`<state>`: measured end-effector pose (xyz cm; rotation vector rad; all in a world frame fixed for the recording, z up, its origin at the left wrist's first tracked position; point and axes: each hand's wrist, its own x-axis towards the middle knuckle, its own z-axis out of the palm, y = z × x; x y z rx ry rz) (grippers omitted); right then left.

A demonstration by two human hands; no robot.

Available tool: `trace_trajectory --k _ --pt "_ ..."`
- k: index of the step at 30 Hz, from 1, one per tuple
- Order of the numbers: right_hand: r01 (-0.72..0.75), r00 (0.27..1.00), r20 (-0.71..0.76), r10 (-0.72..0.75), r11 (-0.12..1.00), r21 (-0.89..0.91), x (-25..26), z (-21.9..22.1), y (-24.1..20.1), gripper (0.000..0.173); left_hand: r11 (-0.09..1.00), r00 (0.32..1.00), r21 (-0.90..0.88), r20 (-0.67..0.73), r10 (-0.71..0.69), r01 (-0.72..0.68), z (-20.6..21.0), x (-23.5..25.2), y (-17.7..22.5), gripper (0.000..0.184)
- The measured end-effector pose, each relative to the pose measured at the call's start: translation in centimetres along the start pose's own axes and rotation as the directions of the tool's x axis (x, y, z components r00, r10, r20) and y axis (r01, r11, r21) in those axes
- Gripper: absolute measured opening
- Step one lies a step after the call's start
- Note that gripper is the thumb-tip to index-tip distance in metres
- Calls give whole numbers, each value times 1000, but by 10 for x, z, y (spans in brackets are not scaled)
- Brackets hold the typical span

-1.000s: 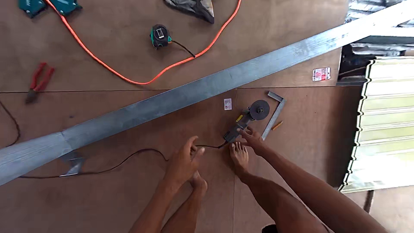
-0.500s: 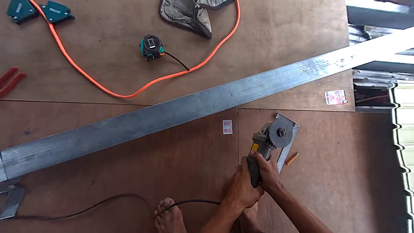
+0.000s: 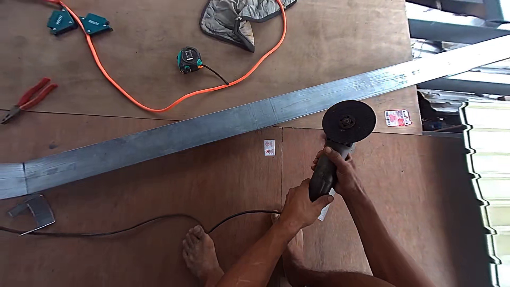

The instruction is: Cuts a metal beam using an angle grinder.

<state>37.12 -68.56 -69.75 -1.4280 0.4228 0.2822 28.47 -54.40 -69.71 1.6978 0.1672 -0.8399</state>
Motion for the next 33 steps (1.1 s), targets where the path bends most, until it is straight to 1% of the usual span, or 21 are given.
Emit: trace_trajectory --k 2,4,6,10,13,16,18,19,21,22,23,24,25,26,27,28,29,30,32,33 --pt "-23 1000 -9 23 999 32 7 -2 -1 53 995 995 -95 -102 14 -23 9 3 -2 62" --pt "-38 999 10 37 997 67 15 -2 -1 50 991 980 -132 -198 5 -32 16 7 -6 64" --pt "-41 999 -29 42 998 56 20 1 2 39 989 971 -149 -237 -14 -22 20 9 -6 65" --pt "-70 995 -78 69 998 0 29 7 8 31 988 971 -152 -235 -47 12 23 12 -4 61" --pt "-93 993 -75 90 995 -42 34 13 12 30 986 963 -164 -260 -74 32 24 14 -7 58" --pt "-79 993 -98 72 994 -71 36 20 15 30 987 958 -156 -274 -89 47 23 15 -7 54" --pt "-76 991 -115 65 993 -90 39 21 17 31 988 968 -141 -231 -94 62 19 17 -7 53" --pt "-85 991 -108 74 991 -100 41 20 16 31 989 978 -134 -188 -86 61 14 19 -6 53" --pt "-118 990 -91 106 984 -130 46 16 14 32 994 994 -88 -79 -71 64 -9 21 -7 60" --pt "-136 989 -78 126 979 -153 50 14 11 32 997 995 -26 -69 -72 70 -30 20 -7 69" --pt "-156 987 -66 146 970 -184 54 11 8 33 995 990 62 -121 -67 75 -55 19 -6 74" --pt "-178 984 -54 170 959 -223 58 7 5 34 980 972 183 -231 -38 82 -82 18 -8 76" --pt "-197 980 -36 195 943 -268 62 3 2 36 944 931 317 -363 27 96 -110 18 -16 79" --pt "-211 976 -14 218 924 -320 65 0 -2 37 890 873 439 -475 110 126 -141 17 -24 85" --pt "-220 971 6 239 901 -374 68 -3 -6 39 828 818 529 -550 169 184 -172 17 -31 92" --pt "-226 965 23 260 876 -425 71 -4 -9 40 766 783 591 -590 197 252 -203 15 -37 100" --pt "-229 959 40 279 852 -470 73 -4 -12 42 706 772 630 -607 188 324 -231 12 -42 108" --pt "-234 953 52 300 829 -508 74 -4 -15 44 649 774 653 -614 153 390 -255 10 -47 117" --pt "-246 937 69 342 788 -565 78 -4 -18 46 570 790 662 -612 37 486 -287 9 -60 132" --pt "-250 932 73 356 775 -581 79 -2 -20 45 544 796 665 -605 -9 512 -298 10 -67 137"
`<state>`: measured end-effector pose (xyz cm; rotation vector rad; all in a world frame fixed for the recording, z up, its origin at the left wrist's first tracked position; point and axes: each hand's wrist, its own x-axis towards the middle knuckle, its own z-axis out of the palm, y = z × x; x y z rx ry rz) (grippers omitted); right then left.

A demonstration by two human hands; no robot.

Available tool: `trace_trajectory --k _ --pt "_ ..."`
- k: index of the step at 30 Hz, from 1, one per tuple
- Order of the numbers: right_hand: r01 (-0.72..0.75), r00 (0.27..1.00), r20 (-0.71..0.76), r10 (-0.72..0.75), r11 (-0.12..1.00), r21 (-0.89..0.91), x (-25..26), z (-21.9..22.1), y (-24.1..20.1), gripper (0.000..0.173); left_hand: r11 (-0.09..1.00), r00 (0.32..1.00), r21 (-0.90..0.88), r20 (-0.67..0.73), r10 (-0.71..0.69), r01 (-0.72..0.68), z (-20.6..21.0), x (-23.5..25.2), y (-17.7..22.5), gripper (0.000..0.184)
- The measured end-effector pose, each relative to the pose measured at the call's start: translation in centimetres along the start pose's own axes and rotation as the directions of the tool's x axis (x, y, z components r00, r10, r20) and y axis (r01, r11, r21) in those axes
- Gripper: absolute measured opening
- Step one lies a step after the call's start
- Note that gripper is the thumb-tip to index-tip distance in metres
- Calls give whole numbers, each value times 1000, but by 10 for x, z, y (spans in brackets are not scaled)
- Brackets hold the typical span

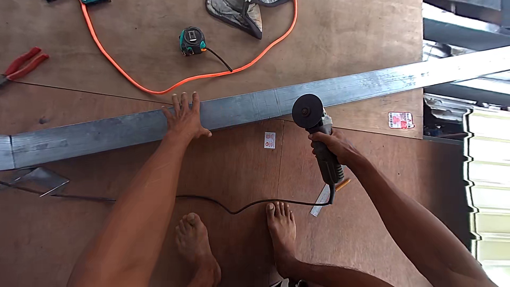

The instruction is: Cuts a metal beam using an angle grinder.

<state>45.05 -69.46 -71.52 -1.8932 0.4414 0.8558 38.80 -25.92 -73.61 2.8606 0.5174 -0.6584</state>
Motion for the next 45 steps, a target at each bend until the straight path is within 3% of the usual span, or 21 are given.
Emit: trace_trajectory --k 2,9,45 --pt "-11 1000 15 12 999 -38 2 2 -6 43 999 998 35 60 -25 23 7 10 -10 142" --pt "-15 1000 24 19 991 -136 7 3 -13 47 990 989 127 124 -75 59 21 18 -3 134" --pt "-53 997 42 61 983 -178 13 4 -25 49 992 991 117 114 -67 54 22 18 -7 135"
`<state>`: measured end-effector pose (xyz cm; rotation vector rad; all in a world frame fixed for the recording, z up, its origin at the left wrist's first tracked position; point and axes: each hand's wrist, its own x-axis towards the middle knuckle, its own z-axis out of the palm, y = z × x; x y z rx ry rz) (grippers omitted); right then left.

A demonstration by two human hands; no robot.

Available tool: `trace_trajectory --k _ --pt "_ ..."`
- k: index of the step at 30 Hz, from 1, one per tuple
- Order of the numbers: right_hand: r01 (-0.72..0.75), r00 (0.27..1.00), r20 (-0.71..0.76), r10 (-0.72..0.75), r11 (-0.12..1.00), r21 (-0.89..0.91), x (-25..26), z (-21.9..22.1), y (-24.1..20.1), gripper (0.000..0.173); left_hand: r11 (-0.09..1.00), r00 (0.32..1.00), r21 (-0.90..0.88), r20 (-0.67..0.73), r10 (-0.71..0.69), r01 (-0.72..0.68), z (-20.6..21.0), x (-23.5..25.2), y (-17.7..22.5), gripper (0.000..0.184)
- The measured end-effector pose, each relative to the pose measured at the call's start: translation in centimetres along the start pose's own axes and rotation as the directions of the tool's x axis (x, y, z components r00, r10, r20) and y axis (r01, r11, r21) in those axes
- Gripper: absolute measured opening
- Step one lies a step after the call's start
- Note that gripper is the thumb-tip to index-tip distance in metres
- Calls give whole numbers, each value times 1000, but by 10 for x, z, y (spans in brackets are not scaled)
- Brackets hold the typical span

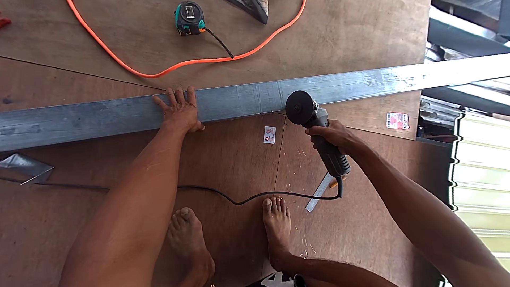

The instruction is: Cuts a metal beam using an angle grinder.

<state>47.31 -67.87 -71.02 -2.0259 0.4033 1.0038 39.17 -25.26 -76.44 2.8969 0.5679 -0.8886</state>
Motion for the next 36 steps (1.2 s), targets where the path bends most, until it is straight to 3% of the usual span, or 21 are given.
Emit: trace_trajectory --k 25,36 --pt "-25 999 -22 23 998 -57 -8 4 -23 36 999 1000 -32 -2 9 -9 -1 -1 -1 133" --pt "-43 999 -26 41 996 -80 -5 3 -25 40 998 999 -43 -2 39 -39 -2 0 -3 132"
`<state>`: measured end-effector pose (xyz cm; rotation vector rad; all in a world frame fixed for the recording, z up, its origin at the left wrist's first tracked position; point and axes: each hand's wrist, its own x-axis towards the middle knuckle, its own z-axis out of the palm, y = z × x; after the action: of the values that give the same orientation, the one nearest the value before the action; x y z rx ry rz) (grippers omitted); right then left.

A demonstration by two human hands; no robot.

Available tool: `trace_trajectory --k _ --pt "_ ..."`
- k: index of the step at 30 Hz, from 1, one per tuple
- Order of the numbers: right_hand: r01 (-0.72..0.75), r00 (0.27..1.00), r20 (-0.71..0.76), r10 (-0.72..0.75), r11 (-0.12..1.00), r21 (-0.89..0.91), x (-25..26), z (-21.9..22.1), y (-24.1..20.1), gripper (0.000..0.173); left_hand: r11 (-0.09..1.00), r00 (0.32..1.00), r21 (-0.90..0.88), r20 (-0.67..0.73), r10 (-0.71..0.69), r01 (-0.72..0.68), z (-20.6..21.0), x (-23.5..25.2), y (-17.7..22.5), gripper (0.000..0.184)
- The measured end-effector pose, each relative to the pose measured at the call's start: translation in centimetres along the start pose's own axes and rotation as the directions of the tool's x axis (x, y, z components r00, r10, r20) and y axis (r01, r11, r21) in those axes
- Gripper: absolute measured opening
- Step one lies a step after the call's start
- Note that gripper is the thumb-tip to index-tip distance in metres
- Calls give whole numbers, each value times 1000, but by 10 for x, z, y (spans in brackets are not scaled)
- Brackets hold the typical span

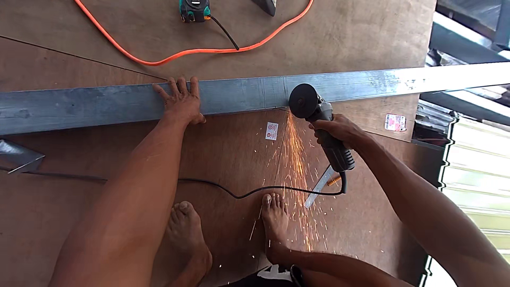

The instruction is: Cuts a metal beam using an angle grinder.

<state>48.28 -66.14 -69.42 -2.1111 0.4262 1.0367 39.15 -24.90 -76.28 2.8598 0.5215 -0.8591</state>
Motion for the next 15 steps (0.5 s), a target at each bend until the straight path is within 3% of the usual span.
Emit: trace_trajectory --k 15 --pt "-19 1000 7 19 1000 -21 3 -3 -7 41 1000 1000 -2 -2 -1 1 -1 -2 0 131"
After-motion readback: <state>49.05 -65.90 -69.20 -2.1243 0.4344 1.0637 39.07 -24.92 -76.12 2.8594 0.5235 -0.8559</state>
